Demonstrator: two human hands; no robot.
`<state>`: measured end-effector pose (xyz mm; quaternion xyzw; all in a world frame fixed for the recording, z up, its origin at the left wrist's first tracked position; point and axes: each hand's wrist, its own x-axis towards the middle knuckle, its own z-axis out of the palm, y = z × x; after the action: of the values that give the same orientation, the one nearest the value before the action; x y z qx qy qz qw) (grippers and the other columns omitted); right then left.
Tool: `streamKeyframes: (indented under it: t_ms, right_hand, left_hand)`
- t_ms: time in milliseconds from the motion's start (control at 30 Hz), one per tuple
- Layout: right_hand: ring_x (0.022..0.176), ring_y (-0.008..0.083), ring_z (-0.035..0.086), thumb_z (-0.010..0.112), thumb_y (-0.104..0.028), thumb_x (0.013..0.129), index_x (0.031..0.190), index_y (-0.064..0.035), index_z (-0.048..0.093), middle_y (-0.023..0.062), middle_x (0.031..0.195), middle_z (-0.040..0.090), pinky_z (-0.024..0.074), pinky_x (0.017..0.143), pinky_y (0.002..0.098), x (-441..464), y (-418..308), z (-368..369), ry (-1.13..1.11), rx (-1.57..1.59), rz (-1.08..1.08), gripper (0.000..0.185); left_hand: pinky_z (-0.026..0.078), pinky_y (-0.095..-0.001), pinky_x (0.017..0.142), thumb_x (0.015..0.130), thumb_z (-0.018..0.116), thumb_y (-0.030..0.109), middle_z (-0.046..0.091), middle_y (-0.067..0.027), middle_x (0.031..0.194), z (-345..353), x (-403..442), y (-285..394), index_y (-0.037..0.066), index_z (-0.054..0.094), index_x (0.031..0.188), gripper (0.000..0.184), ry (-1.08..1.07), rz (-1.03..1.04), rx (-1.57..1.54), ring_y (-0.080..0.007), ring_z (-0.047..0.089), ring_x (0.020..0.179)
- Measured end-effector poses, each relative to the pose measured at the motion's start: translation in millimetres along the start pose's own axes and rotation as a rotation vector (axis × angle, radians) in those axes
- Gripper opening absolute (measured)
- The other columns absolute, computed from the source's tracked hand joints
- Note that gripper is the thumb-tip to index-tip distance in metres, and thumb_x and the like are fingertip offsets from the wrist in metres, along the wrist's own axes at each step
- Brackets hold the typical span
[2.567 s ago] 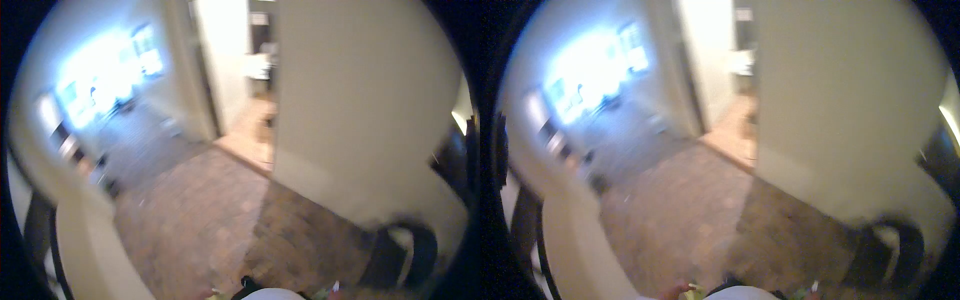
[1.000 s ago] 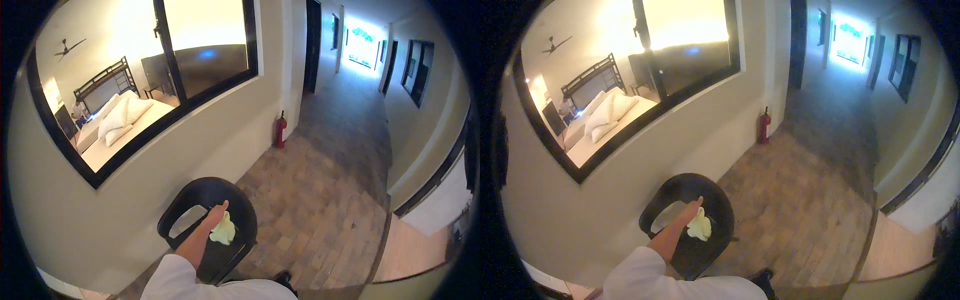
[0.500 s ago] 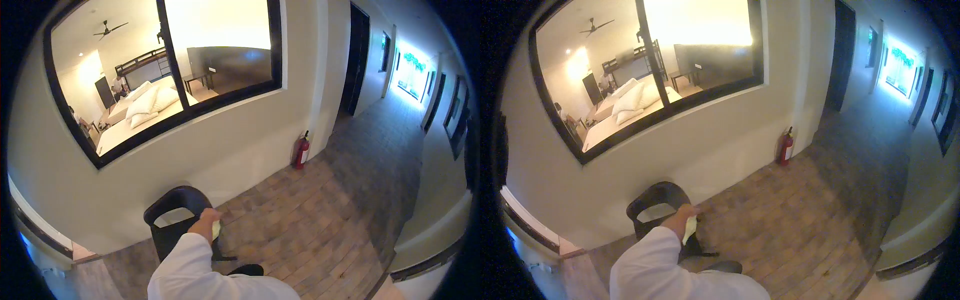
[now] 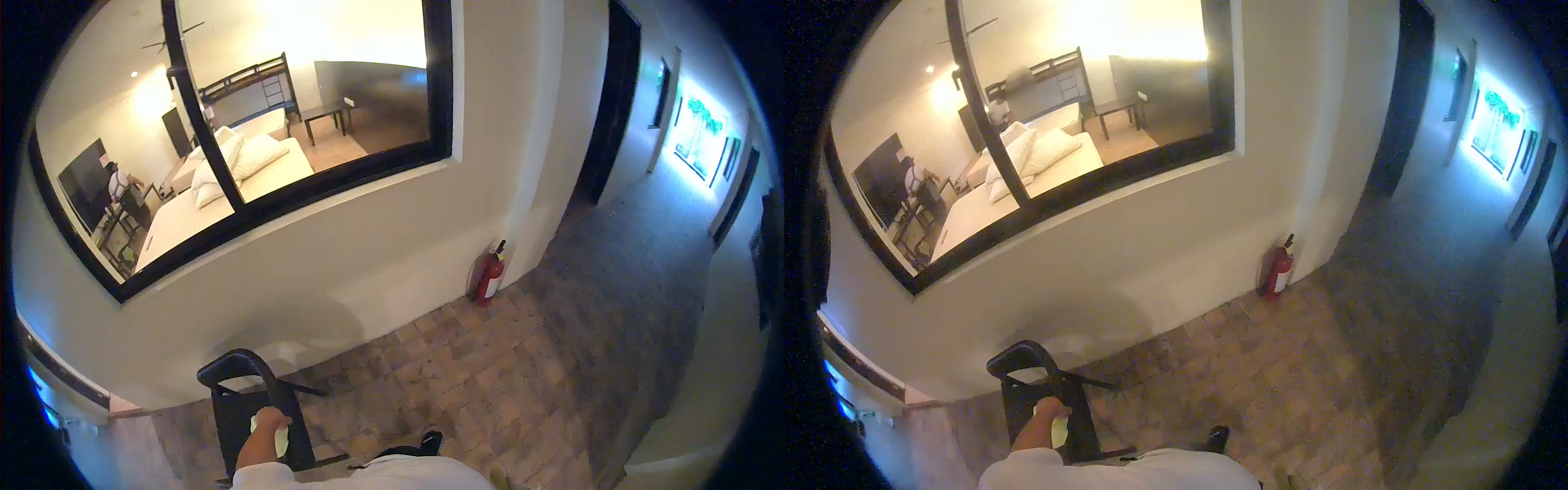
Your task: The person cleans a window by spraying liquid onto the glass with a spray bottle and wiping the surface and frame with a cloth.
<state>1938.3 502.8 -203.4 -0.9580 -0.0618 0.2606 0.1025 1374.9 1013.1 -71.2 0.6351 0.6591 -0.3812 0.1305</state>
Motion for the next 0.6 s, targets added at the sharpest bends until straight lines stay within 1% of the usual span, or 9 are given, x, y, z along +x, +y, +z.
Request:
streamKeyframes:
  t_ms: [133, 300, 333, 367, 400, 433, 467, 533, 600]
  right_hand:
    - [0.07, 0.0348, 0.066, 0.066, -0.038, 0.089, 0.091, -0.0074, 0.07, 0.015, 0.076, 0.065, 0.0538, 0.065, 0.0495, 63.3, -17.9, -18.9, -0.007, -0.01, 0.014, 0.031]
    - [0.067, 0.0351, 0.066, 0.066, -0.037, 0.088, 0.089, -0.0069, 0.07, 0.015, 0.072, 0.065, 0.0537, 0.064, 0.0499, 172.5, -41.2, -22.1, 0.007, -0.034, -0.024, 0.03]
    - [0.067, 0.0352, 0.066, 0.066, -0.037, 0.088, 0.089, -0.0068, 0.07, 0.015, 0.071, 0.065, 0.0537, 0.064, 0.05, 196.5, -44.2, -22.1, 0.011, -0.038, -0.036, 0.03]
    - [0.066, 0.0352, 0.066, 0.066, -0.036, 0.088, 0.088, -0.0067, 0.07, 0.015, 0.071, 0.065, 0.0536, 0.064, 0.0501, 224.4, -45.9, -22.1, 0.019, -0.042, -0.05, 0.03]
    - [0.066, 0.0353, 0.066, 0.067, -0.036, 0.088, 0.088, -0.0066, 0.07, 0.015, 0.07, 0.065, 0.0536, 0.064, 0.0501, 252.7, -45.1, -18.8, 0.026, -0.05, -0.063, 0.03]
    - [0.065, 0.0354, 0.066, 0.067, -0.036, 0.088, 0.088, -0.0065, 0.07, 0.015, 0.069, 0.065, 0.0536, 0.063, 0.0502, 285.0, -41.5, -13.0, 0.051, -0.057, -0.067, 0.03]
    - [0.064, 0.0354, 0.066, 0.067, -0.036, 0.088, 0.087, -0.0064, 0.07, 0.0151, 0.068, 0.065, 0.0536, 0.063, 0.0503, 321.4, -33.5, -3.7, 0.085, -0.08, -0.067, 0.03]
    - [0.064, 0.0355, 0.066, 0.067, -0.036, 0.088, 0.087, -0.0064, 0.07, 0.0151, 0.067, 0.065, 0.0536, 0.063, 0.0504, 371.8, -46.7, -23.4, 0.119, -0.138, -0.119, 0.03]
    - [0.091, 0.0309, 0.07, 0.065, -0.04, 0.087, 0.111, 0.0016, 0.064, 0.0191, 0.108, 0.069, 0.0563, 0.073, 0.0449, 409.2, -90.3, -82.9, -0.094, -0.801, -1.004, 0.048]
  left_hand:
    - [0.049, -0.0415, 0.101, 0.079, 0.066, 0.062, 0.067, -0.0151, 0.126, 6.5, -14.9, 2.0, 0.01, 0.072, 0.12, 0.066, -0.227, -0.019, 0.085, -0.0327, 0.063, 0.118]
    - [0.048, -0.0423, 0.102, 0.079, 0.065, 0.069, 0.063, -0.0183, 0.132, -158.4, -77.3, 113.8, 0.006, 0.068, 0.123, 0.077, -0.216, -0.084, -0.275, -0.0361, 0.059, 0.123]
    - [0.049, -0.0443, 0.098, 0.079, 0.063, 0.071, 0.067, -0.024, 0.12, -143.8, -41.9, 114.5, 0.003, 0.071, 0.114, 0.077, 0.113, 0.007, -0.345, -0.0398, 0.063, 0.115]
    - [0.049, -0.0451, 0.097, 0.083, 0.064, 0.067, 0.067, -0.0267, 0.118, -200.6, -54.9, 131.9, 0.001, 0.069, 0.115, 0.073, 0.049, 0.006, -0.562, -0.0407, 0.063, 0.112]
    - [0.048, -0.0451, 0.099, 0.085, 0.065, 0.062, 0.064, -0.0252, 0.125, -270.4, -99.3, 160.5, 0.001, 0.066, 0.119, 0.07, 0.144, 0.034, -0.673, -0.04, 0.061, 0.117]
    - [0.046, -0.045, 0.101, 0.086, 0.069, 0.054, 0.061, -0.024, 0.13, -275.6, -70.5, 161.1, 0.003, 0.06, 0.128, 0.067, 0.327, 0.05, -0.709, -0.0381, 0.058, 0.122]
    - [0.046, -0.0444, 0.1, 0.086, 0.071, 0.042, 0.063, -0.0207, 0.124, -291.8, -50.2, 168.3, 0.004, 0.057, 0.131, 0.06, 0.516, 0.191, -0.787, -0.0357, 0.061, 0.115]
    - [0.047, -0.0418, 0.097, 0.086, 0.068, 0.027, 0.062, -0.0165, 0.116, -361.5, -76.7, 199.4, 0.004, 0.053, 0.132, 0.054, 0.511, 0.419, -1.121, -0.0314, 0.062, 0.104]
    - [0.048, -0.0408, 0.095, 0.085, 0.066, 0.02, 0.06, -0.0151, 0.114, -388.9, -69.4, 221.3, 0.003, 0.053, 0.131, 0.051, 0.629, 0.557, -1.009, -0.0293, 0.061, 0.101]
